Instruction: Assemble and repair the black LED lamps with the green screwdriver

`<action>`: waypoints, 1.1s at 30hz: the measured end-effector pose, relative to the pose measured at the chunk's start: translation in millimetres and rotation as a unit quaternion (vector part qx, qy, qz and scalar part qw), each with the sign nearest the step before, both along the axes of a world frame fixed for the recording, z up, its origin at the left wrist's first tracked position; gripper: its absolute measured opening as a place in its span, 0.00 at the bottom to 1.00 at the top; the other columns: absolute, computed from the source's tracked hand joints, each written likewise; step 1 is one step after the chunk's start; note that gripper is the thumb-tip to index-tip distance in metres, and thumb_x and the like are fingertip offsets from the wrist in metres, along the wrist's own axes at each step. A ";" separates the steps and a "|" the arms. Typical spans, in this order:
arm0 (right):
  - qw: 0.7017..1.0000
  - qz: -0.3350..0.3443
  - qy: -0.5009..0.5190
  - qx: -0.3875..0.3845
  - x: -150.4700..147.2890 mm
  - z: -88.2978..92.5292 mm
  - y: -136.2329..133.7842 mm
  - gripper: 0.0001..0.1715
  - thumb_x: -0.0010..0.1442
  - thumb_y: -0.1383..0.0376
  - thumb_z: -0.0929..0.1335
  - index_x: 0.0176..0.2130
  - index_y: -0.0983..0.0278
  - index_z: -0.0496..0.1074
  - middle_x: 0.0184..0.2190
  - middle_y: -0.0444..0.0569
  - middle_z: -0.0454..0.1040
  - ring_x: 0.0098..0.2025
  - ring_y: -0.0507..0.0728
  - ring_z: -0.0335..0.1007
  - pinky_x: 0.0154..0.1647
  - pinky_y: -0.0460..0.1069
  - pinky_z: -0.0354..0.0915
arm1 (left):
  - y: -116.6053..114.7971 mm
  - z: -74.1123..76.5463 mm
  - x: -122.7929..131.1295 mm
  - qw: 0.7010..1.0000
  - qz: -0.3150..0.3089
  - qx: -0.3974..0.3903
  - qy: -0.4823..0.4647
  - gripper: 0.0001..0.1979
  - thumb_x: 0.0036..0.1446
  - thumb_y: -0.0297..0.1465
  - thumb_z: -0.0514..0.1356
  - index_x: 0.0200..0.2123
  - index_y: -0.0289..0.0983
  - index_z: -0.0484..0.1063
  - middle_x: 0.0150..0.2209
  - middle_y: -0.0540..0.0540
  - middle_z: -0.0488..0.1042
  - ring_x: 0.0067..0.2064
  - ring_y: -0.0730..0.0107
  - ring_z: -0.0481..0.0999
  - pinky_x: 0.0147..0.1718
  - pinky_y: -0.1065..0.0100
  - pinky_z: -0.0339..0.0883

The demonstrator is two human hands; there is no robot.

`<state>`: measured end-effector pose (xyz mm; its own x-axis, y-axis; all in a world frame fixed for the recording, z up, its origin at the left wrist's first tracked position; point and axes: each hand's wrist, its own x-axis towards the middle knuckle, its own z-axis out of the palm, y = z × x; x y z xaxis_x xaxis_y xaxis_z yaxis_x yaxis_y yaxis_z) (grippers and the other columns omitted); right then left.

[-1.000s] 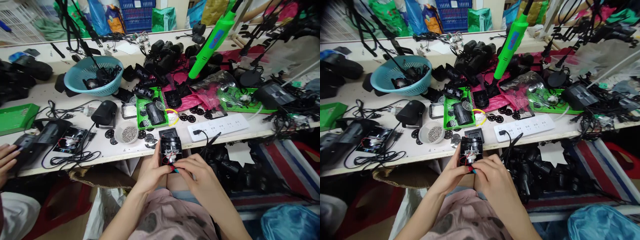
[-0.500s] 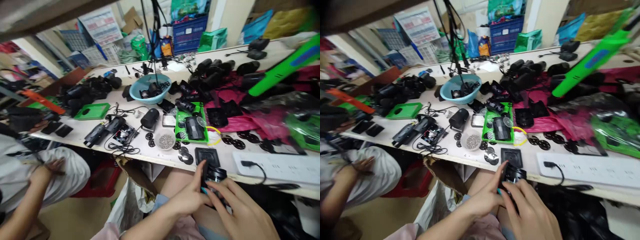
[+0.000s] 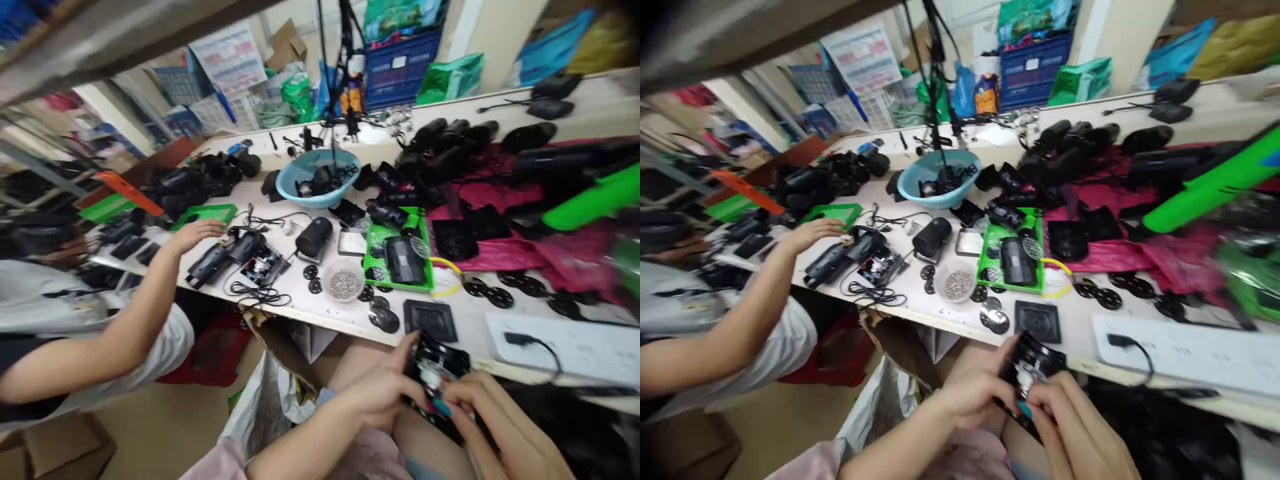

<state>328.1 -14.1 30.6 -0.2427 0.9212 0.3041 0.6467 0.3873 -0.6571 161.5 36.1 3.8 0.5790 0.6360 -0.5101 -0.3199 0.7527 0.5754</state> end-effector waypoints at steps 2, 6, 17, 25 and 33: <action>0.999 0.002 -0.004 -0.041 0.5 8.2 -2.7 0.08 0.70 0.63 0.62 0.38 0.58 0.69 0.36 0.46 0.72 0.38 0.52 0.73 0.38 0.43 0.69 | -0.6 4.9 -1.0 0.999 0.027 -0.020 -0.006 0.49 0.30 0.16 0.61 0.62 0.45 0.68 0.53 0.48 0.76 0.49 0.57 0.74 0.38 0.70 0.64; 0.997 -0.035 0.008 -0.063 -0.8 13.0 -3.2 0.07 0.69 0.68 0.64 0.38 0.60 0.70 0.38 0.48 0.72 0.42 0.54 0.70 0.44 0.50 0.67 | 1.6 16.1 -2.4 0.998 0.056 -0.018 0.024 0.48 0.33 0.16 0.59 0.62 0.44 0.69 0.46 0.49 0.80 0.42 0.64 0.72 0.37 0.72 0.62; 0.965 -0.204 0.126 -0.105 -1.7 -2.0 -6.2 0.05 0.62 0.70 0.69 0.36 0.62 0.77 0.33 0.45 0.69 0.37 0.52 0.68 0.36 0.47 0.65 | 1.7 13.1 3.2 0.997 0.053 -0.024 0.043 0.48 0.40 0.21 0.70 0.66 0.51 0.63 0.57 0.50 0.76 0.48 0.65 0.76 0.44 0.73 0.67; 0.973 -0.159 0.127 -0.110 -1.7 2.7 -8.3 0.12 0.67 0.68 0.64 0.47 0.61 0.75 0.41 0.49 0.71 0.45 0.55 0.70 0.48 0.51 0.69 | 2.3 13.0 10.7 0.987 0.089 0.063 0.121 0.45 0.48 0.33 0.74 0.67 0.48 0.60 0.57 0.46 0.76 0.56 0.58 0.74 0.48 0.69 0.70; 0.989 -0.129 0.032 -0.072 15.1 -36.2 -31.0 0.20 0.68 0.68 0.64 0.58 0.58 0.70 0.50 0.50 0.79 0.53 0.57 0.75 0.64 0.62 0.65 | 7.1 13.2 10.2 0.975 0.157 0.077 0.134 0.43 0.44 0.34 0.75 0.63 0.45 0.65 0.49 0.44 0.80 0.49 0.59 0.79 0.48 0.65 0.73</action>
<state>343.3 -45.1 -5.6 0.0211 0.9846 0.1733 0.6670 0.1153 -0.7361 171.8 43.2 17.0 0.2017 0.8418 -0.5007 -0.3429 0.5396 0.7689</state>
